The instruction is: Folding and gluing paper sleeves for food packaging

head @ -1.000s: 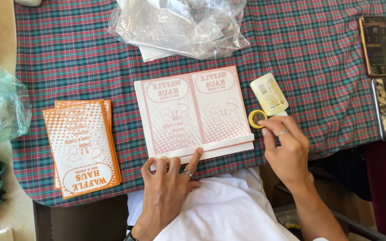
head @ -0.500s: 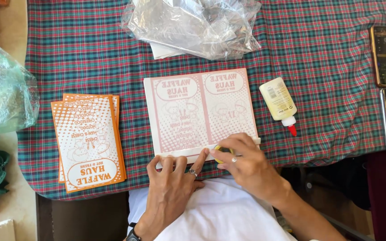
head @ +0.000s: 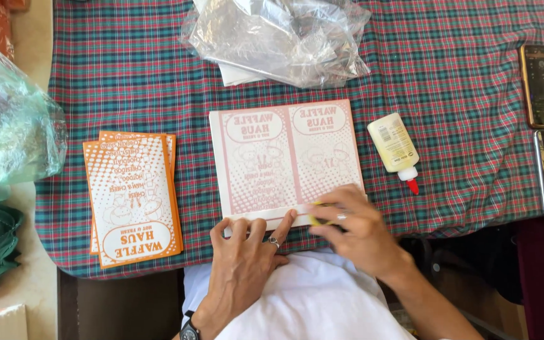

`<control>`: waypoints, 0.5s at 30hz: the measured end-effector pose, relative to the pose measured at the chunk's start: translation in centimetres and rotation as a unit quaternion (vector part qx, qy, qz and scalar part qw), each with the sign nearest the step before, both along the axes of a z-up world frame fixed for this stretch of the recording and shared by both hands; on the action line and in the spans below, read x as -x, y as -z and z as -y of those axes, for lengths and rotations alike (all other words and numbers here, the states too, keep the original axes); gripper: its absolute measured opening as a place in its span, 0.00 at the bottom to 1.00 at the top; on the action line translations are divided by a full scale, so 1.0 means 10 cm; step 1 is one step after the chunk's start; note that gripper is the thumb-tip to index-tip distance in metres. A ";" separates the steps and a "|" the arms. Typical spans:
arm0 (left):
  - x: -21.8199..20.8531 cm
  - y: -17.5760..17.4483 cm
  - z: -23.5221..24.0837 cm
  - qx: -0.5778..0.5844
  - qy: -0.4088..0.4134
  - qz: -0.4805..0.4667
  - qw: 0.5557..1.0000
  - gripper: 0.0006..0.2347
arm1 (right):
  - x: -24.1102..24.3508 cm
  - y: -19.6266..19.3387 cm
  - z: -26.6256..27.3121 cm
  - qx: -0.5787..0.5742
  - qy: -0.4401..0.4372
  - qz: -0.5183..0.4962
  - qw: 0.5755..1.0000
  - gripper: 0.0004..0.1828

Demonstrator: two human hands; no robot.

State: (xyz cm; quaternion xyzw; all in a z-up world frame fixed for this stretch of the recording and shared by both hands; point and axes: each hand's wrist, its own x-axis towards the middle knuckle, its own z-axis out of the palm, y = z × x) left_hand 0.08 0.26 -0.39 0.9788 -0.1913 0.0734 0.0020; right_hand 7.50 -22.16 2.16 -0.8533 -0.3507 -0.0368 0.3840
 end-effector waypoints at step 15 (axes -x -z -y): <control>0.01 0.02 0.01 0.003 -0.003 -0.005 1.000 0.42 | -0.07 -0.03 0.40 0.047 0.076 0.016 0.996 0.16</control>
